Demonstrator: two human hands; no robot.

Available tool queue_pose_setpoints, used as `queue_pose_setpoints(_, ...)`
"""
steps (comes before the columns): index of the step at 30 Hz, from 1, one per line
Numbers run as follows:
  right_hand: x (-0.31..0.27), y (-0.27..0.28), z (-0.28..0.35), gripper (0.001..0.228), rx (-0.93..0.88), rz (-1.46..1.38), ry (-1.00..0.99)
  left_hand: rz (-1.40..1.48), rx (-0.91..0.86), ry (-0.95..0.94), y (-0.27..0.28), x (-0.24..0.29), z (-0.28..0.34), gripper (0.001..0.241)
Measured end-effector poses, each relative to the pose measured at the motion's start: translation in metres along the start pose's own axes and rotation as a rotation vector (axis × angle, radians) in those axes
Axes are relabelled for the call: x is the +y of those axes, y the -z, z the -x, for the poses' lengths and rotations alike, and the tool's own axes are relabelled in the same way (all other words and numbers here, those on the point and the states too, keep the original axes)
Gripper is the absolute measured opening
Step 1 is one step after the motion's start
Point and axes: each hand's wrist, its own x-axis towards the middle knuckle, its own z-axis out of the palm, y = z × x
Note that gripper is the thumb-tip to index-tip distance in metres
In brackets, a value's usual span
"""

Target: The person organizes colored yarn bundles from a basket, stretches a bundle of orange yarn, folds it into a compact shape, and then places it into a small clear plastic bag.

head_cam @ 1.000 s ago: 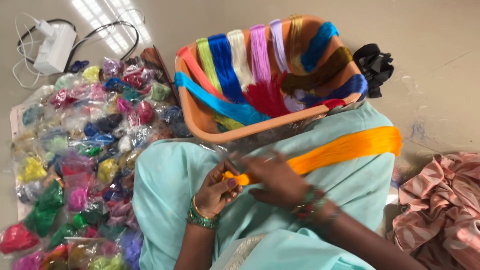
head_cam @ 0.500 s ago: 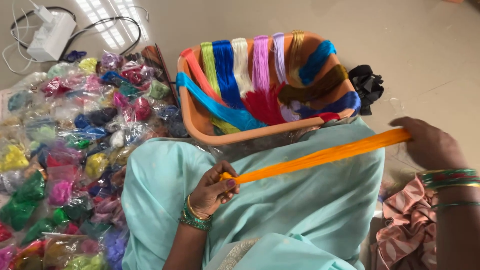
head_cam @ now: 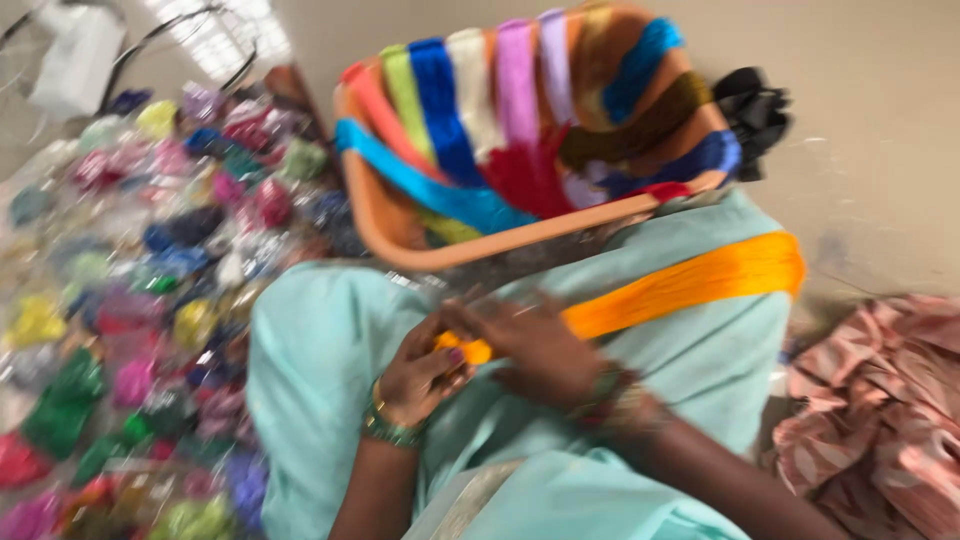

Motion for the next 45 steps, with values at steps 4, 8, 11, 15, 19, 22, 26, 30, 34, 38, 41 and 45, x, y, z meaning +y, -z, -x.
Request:
queue_pose_setpoints(4,0.016,-0.012,-0.003,0.054,-0.046,0.067,-0.009,0.09,-0.014,-0.036,0.013,-0.001,0.007,0.025)
queue_pose_setpoints(8,0.106,0.046,0.056,0.041,0.16,0.213,-0.039,0.113,-0.022,-0.1,0.007,0.002,-0.001,0.024)
queue_pose_setpoints(11,0.144,0.118,0.099,0.059,0.259,0.358,-0.204,0.125,-0.003,-0.125,0.004,0.002,-0.007,0.022)
queue_pose_setpoints(15,0.207,0.145,0.15,0.048,0.147,0.486,-0.704,0.009,0.003,-0.056,0.004,-0.002,-0.012,0.02)
queue_pose_setpoints(19,0.173,0.136,0.145,0.073,0.241,0.69,-0.614,0.028,0.033,-0.051,0.002,-0.002,-0.011,0.019)
queue_pose_setpoints(22,0.135,0.083,0.111,0.064,0.445,0.052,-0.244,0.054,0.006,-0.059,0.0,0.001,-0.009,0.021)
queue_pose_setpoints(26,0.014,0.031,0.016,0.1,0.046,-0.257,-0.234,0.051,-0.011,-0.052,-0.002,0.003,-0.003,0.022)
queue_pose_setpoints(30,0.058,-0.035,0.006,0.064,0.067,0.187,0.101,0.115,0.005,-0.061,-0.003,0.006,0.002,0.025)
queue_pose_setpoints(34,0.111,0.029,0.043,0.047,0.317,0.347,-0.058,0.137,-0.002,-0.096,-0.001,0.005,0.0,0.025)
queue_pose_setpoints(38,0.175,0.099,0.112,0.037,0.362,0.411,-0.272,0.131,-0.005,-0.144,0.001,0.002,-0.008,0.025)
queue_pose_setpoints(41,0.214,0.119,0.153,0.037,0.234,0.622,-0.607,0.018,0.024,-0.059,0.0,-0.001,-0.013,0.023)
queue_pose_setpoints(45,0.178,0.137,0.138,0.07,-0.054,0.613,-0.876,0.017,0.07,-0.055,-0.001,0.0,-0.015,0.02)
